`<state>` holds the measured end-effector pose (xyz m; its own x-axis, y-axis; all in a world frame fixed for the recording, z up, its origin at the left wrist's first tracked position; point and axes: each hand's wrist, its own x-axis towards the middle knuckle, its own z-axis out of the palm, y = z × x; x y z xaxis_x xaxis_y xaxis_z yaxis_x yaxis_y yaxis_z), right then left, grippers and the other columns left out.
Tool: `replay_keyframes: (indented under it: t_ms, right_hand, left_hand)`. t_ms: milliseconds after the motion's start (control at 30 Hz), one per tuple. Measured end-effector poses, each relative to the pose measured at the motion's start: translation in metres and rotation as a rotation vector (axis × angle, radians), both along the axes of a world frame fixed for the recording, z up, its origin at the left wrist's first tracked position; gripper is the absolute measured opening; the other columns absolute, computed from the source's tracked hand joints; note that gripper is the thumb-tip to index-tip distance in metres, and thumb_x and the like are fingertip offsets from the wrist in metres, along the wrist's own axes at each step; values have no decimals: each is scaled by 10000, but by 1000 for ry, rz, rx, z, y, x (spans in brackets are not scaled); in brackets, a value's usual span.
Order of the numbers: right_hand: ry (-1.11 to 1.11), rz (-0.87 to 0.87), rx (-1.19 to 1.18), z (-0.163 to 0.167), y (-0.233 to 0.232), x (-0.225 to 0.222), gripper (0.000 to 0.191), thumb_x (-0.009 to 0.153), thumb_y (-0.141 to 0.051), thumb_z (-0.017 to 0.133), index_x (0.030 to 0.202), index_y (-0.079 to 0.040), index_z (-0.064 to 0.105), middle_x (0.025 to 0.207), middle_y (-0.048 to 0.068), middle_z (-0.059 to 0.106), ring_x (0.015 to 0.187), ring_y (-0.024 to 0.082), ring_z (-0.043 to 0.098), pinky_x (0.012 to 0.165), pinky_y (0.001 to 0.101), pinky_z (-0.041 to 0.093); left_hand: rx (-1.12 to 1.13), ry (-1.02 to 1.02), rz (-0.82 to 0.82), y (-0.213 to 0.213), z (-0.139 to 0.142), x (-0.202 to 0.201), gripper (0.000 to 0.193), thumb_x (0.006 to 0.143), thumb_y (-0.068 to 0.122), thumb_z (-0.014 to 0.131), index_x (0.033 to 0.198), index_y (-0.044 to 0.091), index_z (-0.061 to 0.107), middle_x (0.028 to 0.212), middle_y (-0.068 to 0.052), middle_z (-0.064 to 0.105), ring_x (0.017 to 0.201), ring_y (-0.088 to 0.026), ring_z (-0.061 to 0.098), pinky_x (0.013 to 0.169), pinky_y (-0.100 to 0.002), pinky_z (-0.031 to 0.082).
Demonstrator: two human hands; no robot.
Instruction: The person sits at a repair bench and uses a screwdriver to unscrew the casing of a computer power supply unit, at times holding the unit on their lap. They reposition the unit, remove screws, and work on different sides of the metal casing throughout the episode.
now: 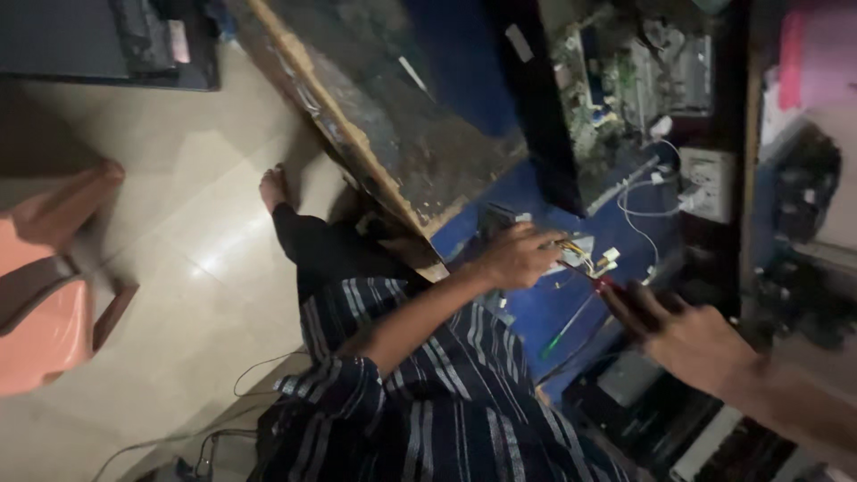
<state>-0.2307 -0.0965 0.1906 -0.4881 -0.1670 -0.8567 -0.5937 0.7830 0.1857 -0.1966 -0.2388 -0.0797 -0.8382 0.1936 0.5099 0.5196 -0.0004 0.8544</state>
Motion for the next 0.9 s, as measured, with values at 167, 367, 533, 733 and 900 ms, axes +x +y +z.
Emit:
replay_keyframes:
  t_ms: [167, 367, 533, 733, 900]
  right_hand:
    - [109, -1601, -234, -12, 8, -6, 457, 883, -123, 668, 1315, 25, 688, 902, 179, 736, 424, 126, 442, 329, 270, 324]
    - [180, -1486, -69, -10, -7, -8, 365, 950, -211, 671, 1270, -40, 705, 892, 111, 733, 473, 122, 418, 396, 282, 324]
    - [74, 48, 61, -4, 8, 29, 378, 954, -203, 685, 1293, -38, 682, 942, 120, 742, 572, 131, 507, 474, 282, 393]
    - [49, -341, -15, -29, 45, 15, 327, 1010, -188, 659, 1276, 0, 691, 1002, 168, 734, 623, 162, 481, 483, 298, 378]
    - [116, -1493, -135, -31, 46, -12, 326, 1033, -171, 655, 1265, 56, 683, 990, 207, 737, 565, 209, 390, 422, 359, 304]
  left_hand:
    - [24, -15, 19, 2, -5, -2, 193, 936, 227, 683, 1096, 123, 708, 1342, -122, 642, 1210, -273, 625, 1010, -487, 445]
    - [4, -18, 46, 9, -4, 8, 219, 904, 212, 704, 1097, 110, 705, 1322, -102, 640, 1157, -260, 647, 970, -477, 453]
    - [12, -14, 26, 8, -10, 12, 197, 902, 190, 702, 1085, 118, 709, 1319, -111, 653, 1118, -276, 647, 957, -461, 473]
    - [41, 1, 62, 8, -10, 11, 192, 926, 215, 695, 1083, 105, 694, 1268, -134, 657, 1141, -285, 651, 973, -475, 477]
    - [107, -47, -7, 2, -11, 9, 203, 941, 217, 702, 1106, 98, 703, 1263, -135, 655, 1098, -287, 646, 941, -447, 484]
